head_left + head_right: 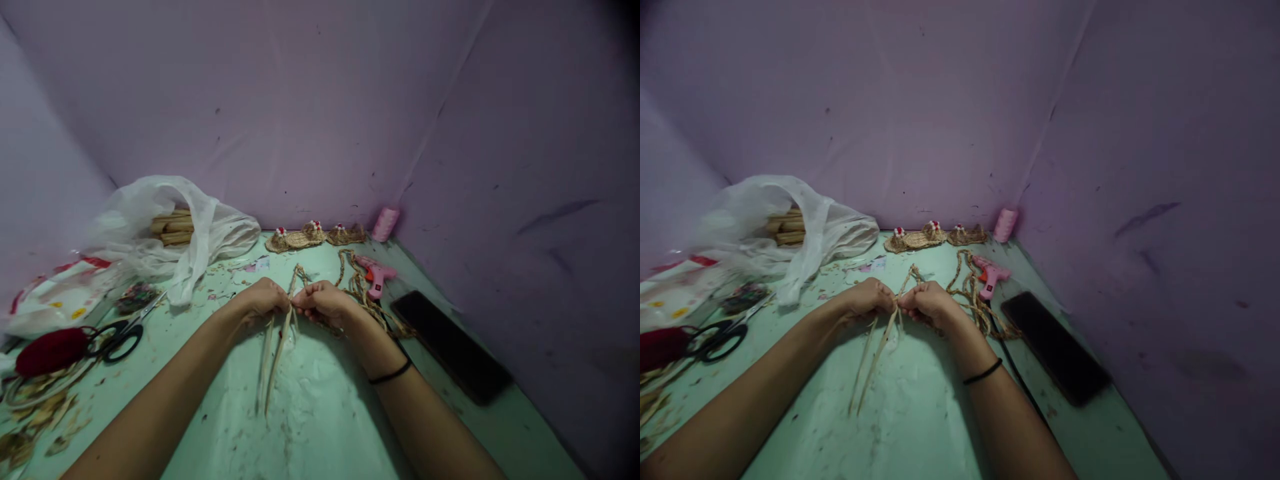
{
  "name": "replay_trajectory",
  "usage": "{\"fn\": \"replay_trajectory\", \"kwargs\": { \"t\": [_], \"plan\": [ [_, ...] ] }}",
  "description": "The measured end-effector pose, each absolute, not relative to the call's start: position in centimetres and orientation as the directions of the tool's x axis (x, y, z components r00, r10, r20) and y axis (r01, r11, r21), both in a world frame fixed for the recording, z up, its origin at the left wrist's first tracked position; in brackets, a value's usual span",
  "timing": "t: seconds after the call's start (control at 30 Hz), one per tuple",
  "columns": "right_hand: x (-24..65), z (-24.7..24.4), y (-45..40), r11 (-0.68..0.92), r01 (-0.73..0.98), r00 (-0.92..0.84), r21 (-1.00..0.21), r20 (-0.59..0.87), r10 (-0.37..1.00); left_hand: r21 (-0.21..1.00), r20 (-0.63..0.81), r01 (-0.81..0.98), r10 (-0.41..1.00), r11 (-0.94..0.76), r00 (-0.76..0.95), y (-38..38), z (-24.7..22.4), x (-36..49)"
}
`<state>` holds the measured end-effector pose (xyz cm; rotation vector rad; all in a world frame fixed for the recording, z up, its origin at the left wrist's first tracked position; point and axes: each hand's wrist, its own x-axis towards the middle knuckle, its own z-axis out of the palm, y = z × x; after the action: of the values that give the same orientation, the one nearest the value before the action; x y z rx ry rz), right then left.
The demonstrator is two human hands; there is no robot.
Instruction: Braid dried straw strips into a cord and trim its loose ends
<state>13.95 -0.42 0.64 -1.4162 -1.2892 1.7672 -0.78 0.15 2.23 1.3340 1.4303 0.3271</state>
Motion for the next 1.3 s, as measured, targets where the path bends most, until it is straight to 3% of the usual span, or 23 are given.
{"fn": "replay_trajectory", "kwargs": {
  "t": [0.2, 0.6, 0.8, 1.0, 1.1, 1.3],
  "plan": [
    [13.6, 0.8, -0.5, -0.373, 0.262, -0.262, -0.890, -0.438, 0.860, 0.826, -0.521, 0.426, 0.788, 0.368, 0.328, 0.7, 1.2, -1.5],
    [11.7, 0.6, -1.5, -0.325, 0.367, -0.157, -0.872, -0.402, 0.902, 0.839, -0.455, 0.467, 0.830, 0.278, 0.322, 0.1, 2.1, -1.0],
    [12.5, 0.2, -1.1, -0.263, 0.327, -0.231, -0.908, -0.346, 0.909, 0.809, -0.466, 0.538, 0.816, 0.236, 0.342, 0.5, 1.8, -1.7],
    [12.6, 0.2, -1.1, -0.318, 0.250, -0.244, -0.914, -0.378, 0.893, 0.757, -0.441, 0.640, 0.824, 0.129, 0.355, 0.5, 2.6, -1.8],
    [12.4, 0.4, -1.3, -0.357, 0.207, -0.212, -0.911, -0.398, 0.892, 0.654, -0.376, 0.757, 0.868, 0.000, 0.325, 0.1, 3.4, -1.6],
    [12.3, 0.5, -1.3, -0.397, 0.090, -0.178, -0.913, -0.407, 0.896, 0.235, -0.214, 0.964, 0.961, -0.124, 0.176, -3.1, 5.1, 0.9]
  ]
}}
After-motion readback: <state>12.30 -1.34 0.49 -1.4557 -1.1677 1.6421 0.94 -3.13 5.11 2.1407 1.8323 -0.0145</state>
